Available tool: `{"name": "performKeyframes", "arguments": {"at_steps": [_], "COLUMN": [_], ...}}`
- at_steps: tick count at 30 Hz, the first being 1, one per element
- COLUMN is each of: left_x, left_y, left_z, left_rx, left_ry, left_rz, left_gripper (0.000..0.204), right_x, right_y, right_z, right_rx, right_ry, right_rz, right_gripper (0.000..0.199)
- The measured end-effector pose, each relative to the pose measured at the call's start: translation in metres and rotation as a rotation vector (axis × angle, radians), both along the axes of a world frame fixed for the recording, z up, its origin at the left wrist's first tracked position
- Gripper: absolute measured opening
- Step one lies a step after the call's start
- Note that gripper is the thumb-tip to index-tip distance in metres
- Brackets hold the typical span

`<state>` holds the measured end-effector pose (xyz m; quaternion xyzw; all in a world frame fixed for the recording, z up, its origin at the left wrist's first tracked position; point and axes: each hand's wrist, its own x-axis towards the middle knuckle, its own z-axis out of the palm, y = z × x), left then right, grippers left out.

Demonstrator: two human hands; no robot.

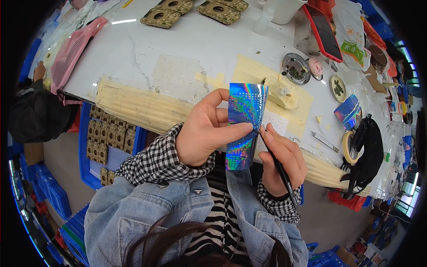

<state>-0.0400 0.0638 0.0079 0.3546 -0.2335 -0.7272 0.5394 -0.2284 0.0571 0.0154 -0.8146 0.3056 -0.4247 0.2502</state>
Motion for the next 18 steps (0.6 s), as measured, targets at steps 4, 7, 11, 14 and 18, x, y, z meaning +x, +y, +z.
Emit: {"name": "performKeyframes", "arguments": {"at_steps": [4, 7, 11, 14, 18], "left_x": [0.0, 0.001, 0.002, 0.003, 0.002], "left_y": [-0.001, -0.001, -0.002, -0.002, -0.002], "left_z": [0.0, 0.0, 0.0, -0.003, -0.003], "left_rx": [0.006, 0.023, 0.063, 0.058, 0.046], "left_ry": [0.018, 0.041, 0.057, 0.052, 0.067], "left_rz": [-0.007, -0.019, -0.042, -0.041, -0.034], "left_gripper": [0.046, 0.045, 0.045, 0.046, 0.047], "right_x": [0.0, 0.0, -0.002, -0.003, -0.002], "right_y": [0.0, 0.0, 0.002, 0.002, 0.002], "right_z": [-0.001, -0.003, -0.012, -0.012, -0.014], "right_rx": [-0.019, -0.104, -0.204, -0.225, -0.231], "right_ry": [0.005, 0.057, 0.14, 0.174, 0.171], "right_rz": [0.005, 0.003, 0.019, 0.043, 0.045], "right_gripper": [0.04, 0.041, 0.043, 0.044, 0.044]}}
